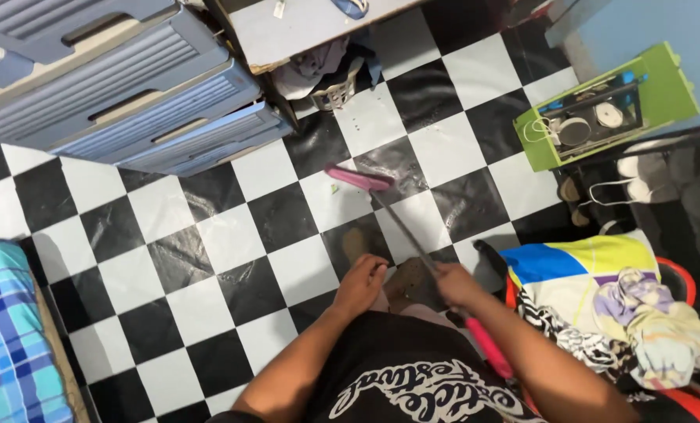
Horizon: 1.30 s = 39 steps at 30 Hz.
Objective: The person picks up a broom and a ring light stand, moves the stand, and then sweeps the checkered floor around a bed, a desk, and a doorway.
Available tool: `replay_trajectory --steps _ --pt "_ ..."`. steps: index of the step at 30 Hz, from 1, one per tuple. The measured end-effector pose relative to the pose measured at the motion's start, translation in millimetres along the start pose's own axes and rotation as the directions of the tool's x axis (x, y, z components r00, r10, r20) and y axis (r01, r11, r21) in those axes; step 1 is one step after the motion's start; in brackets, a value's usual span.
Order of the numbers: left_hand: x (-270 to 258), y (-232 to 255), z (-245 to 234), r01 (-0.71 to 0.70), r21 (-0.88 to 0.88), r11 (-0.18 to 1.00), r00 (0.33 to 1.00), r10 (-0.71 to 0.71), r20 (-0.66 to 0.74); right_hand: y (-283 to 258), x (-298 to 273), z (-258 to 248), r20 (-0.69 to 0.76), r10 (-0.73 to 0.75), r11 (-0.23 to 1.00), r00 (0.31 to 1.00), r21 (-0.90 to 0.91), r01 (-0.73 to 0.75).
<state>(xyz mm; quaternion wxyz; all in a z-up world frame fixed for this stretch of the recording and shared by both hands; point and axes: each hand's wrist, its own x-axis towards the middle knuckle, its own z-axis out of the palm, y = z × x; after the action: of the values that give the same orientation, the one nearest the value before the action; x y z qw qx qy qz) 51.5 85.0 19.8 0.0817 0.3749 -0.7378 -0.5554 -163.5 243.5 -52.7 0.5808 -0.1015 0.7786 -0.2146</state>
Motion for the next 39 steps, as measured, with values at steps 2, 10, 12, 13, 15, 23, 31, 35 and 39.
replay_trajectory --steps 2,10,12,13,15,23,31,35,39 --pt "-2.5 5.9 0.2 0.000 0.016 1.000 1.000 0.000 0.024 0.2 -21.3 -22.4 0.007 0.040 0.992 0.999 0.121 -0.040" --pt "14.9 -27.4 -42.4 -0.059 0.016 0.998 0.989 0.056 0.137 -0.7 76.3 -52.5 -0.156 -0.118 0.980 0.981 0.143 0.141" --pt "23.4 -59.9 -58.6 -0.086 0.006 0.996 0.991 0.085 0.107 -23.8 93.7 -27.9 -0.233 -0.038 0.998 0.972 0.038 0.048" --pt "29.9 -69.7 -71.8 -0.089 0.007 0.996 0.988 0.088 0.130 38.6 141.3 6.9 -0.242 -0.023 0.998 0.970 0.055 0.037" --pt "34.4 -90.6 -99.2 -0.075 0.132 0.988 0.992 0.060 0.112 105.2 263.6 68.9 -0.069 -0.264 0.964 0.962 -0.058 0.260" --pt "23.8 -199.5 -186.7 0.020 0.111 0.994 0.993 -0.032 0.114 -63.8 -4.9 274.8 -0.026 0.224 0.889 0.974 0.415 -0.193" --pt "-28.6 -245.8 -240.8 0.073 0.191 0.979 0.986 -0.099 0.132 -108.4 -84.3 242.0 -0.095 0.205 0.883 0.974 0.447 -0.143" --pt "-55.8 -266.2 -247.1 0.204 0.135 0.970 0.979 -0.204 -0.012 -111.9 -6.3 207.2 -0.191 -0.040 0.984 0.981 0.163 0.072" --pt "-81.6 -241.9 -244.5 0.139 0.104 0.985 0.989 -0.133 -0.069 -131.3 101.8 197.6 -0.146 -0.115 0.992 0.983 0.033 0.121"
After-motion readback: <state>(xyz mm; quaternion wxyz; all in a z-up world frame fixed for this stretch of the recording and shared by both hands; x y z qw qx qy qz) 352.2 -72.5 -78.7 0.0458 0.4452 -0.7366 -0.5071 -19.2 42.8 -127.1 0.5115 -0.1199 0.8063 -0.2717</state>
